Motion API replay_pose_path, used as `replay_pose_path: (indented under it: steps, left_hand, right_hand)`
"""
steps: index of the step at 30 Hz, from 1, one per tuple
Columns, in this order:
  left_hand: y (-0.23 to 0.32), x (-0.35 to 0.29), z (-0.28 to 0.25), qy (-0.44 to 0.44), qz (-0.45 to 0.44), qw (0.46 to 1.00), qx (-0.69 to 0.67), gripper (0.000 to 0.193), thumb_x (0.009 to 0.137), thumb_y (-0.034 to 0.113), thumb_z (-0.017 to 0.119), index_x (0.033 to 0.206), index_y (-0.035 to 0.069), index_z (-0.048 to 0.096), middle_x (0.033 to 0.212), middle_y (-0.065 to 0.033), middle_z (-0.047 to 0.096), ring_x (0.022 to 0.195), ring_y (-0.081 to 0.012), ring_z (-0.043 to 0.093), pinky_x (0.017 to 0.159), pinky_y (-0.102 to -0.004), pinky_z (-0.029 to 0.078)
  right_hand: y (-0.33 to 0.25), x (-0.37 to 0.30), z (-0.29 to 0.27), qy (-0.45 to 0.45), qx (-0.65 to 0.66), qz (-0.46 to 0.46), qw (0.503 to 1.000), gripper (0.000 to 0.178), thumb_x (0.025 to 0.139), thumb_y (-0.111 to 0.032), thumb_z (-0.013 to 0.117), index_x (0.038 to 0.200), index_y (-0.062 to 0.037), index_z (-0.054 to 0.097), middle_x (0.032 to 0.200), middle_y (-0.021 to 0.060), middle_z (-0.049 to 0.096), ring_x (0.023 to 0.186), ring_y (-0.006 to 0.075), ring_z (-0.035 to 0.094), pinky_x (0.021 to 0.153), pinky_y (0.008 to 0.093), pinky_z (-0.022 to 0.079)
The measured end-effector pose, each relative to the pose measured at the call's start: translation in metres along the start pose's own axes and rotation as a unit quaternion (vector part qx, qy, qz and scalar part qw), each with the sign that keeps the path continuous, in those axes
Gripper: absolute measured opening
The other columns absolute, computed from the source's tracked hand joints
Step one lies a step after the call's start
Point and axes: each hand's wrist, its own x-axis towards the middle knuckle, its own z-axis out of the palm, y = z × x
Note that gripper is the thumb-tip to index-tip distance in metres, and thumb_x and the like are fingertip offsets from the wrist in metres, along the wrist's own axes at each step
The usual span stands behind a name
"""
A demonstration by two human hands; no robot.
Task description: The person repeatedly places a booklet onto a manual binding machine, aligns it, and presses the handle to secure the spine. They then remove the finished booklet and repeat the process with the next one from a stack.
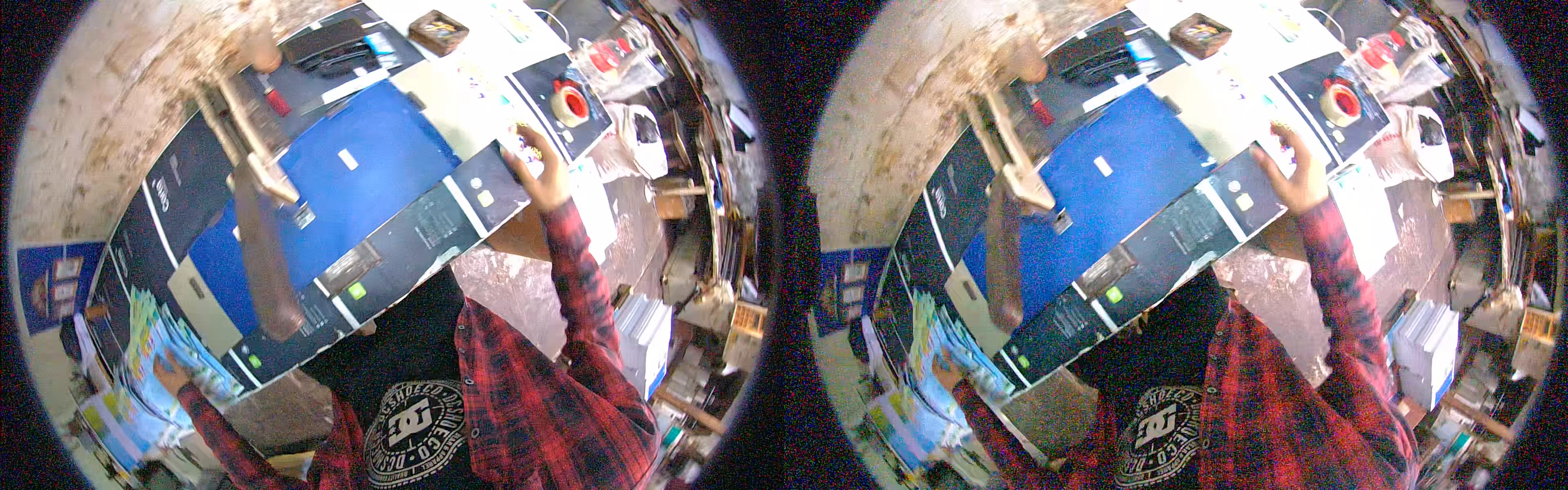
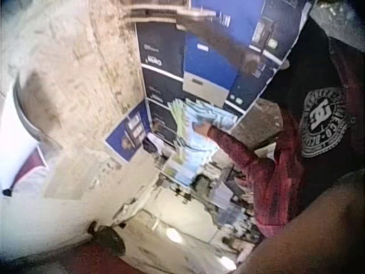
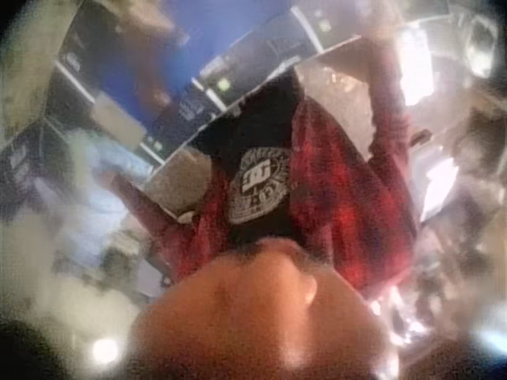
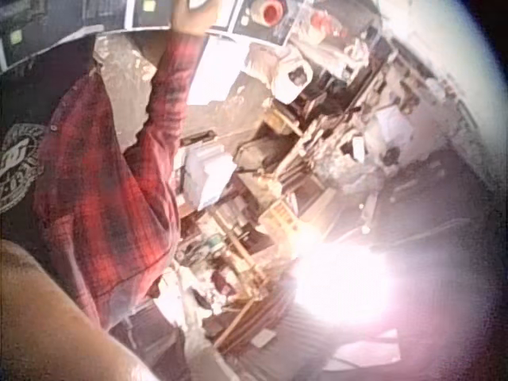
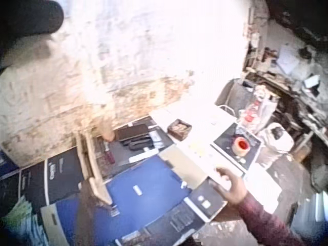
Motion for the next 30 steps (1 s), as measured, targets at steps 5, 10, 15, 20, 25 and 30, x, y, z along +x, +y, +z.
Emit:
replay_pose_path:
  steps: [5, 10, 15, 20, 25, 30]
  left_hand:
    - [-0.049, -0.005, -0.047, -0.020, -0.035, 0.999, -0.017, 0.062, 0.096, 0.050, 0.054, 0.124, -0.005, 0.059, 0.128, -0.0267, 0.055, 0.120, -0.0411, 0.050, 0.106, -0.0454, 0.038]
    - [-0.002, -0.066, -0.117, -0.150, -0.074, 0.944, -0.283, 0.052, 0.099, 0.036, 0.056, 0.134, -0.003, 0.052, 0.132, -0.0187, 0.056, 0.121, -0.0280, 0.054, 0.105, -0.0385, 0.039]
    - [0.138, -0.094, -0.207, -0.272, -0.067, 0.877, -0.390, 0.048, 0.098, 0.028, 0.057, 0.136, -0.001, 0.051, 0.135, -0.0140, 0.056, 0.122, -0.0236, 0.055, 0.106, -0.0419, 0.039]
    - [0.255, -0.104, -0.270, -0.295, 0.092, 0.880, -0.361, 0.052, 0.094, 0.021, 0.059, 0.137, -0.004, 0.047, 0.135, -0.0204, 0.054, 0.126, -0.0336, 0.051, 0.109, -0.0436, 0.034]
    - [0.330, -0.129, -0.324, -0.308, 0.313, 0.834, -0.332, 0.047, 0.090, 0.009, 0.060, 0.133, -0.006, 0.050, 0.131, -0.0237, 0.055, 0.126, -0.0362, 0.049, 0.108, -0.0442, 0.034]
    - [0.404, -0.144, -0.299, -0.421, 0.546, 0.605, -0.399, 0.054, 0.087, 0.018, 0.071, 0.133, -0.003, 0.052, 0.129, -0.0212, 0.058, 0.120, -0.0343, 0.055, 0.106, -0.0477, 0.039]
  right_hand:
    - [0.098, 0.083, 0.026, -0.005, -0.255, 0.014, 0.967, 0.090, 0.066, -0.070, 0.074, 0.118, 0.0026, 0.060, 0.116, 0.0248, 0.062, 0.111, 0.0397, 0.059, 0.099, 0.0429, 0.046]
    - [0.098, 0.095, 0.043, -0.045, -0.271, 0.091, 0.957, 0.105, 0.056, -0.074, 0.076, 0.122, 0.0046, 0.055, 0.113, 0.0282, 0.063, 0.106, 0.0406, 0.062, 0.095, 0.0454, 0.049]
    - [0.082, 0.091, 0.036, -0.054, -0.202, 0.156, 0.965, 0.119, 0.055, -0.067, 0.082, 0.140, 0.0024, 0.036, 0.113, 0.0297, 0.063, 0.108, 0.0395, 0.063, 0.096, 0.0431, 0.049]
    - [0.072, 0.093, 0.037, -0.035, -0.249, 0.195, 0.948, 0.131, 0.048, -0.062, 0.088, 0.149, -0.0089, 0.025, 0.129, 0.0190, 0.059, 0.118, 0.0391, 0.058, 0.099, 0.0519, 0.044]
    - [0.084, 0.110, 0.027, -0.061, -0.193, 0.232, 0.951, 0.128, 0.049, -0.062, 0.087, 0.149, -0.0091, 0.028, 0.137, 0.0193, 0.054, 0.124, 0.0354, 0.053, 0.102, 0.0470, 0.043]
    - [0.144, 0.126, 0.017, -0.030, -0.020, 0.216, 0.976, 0.080, 0.070, -0.055, 0.080, 0.129, -0.0057, 0.058, 0.124, 0.0206, 0.062, 0.114, 0.0306, 0.061, 0.098, 0.0381, 0.047]
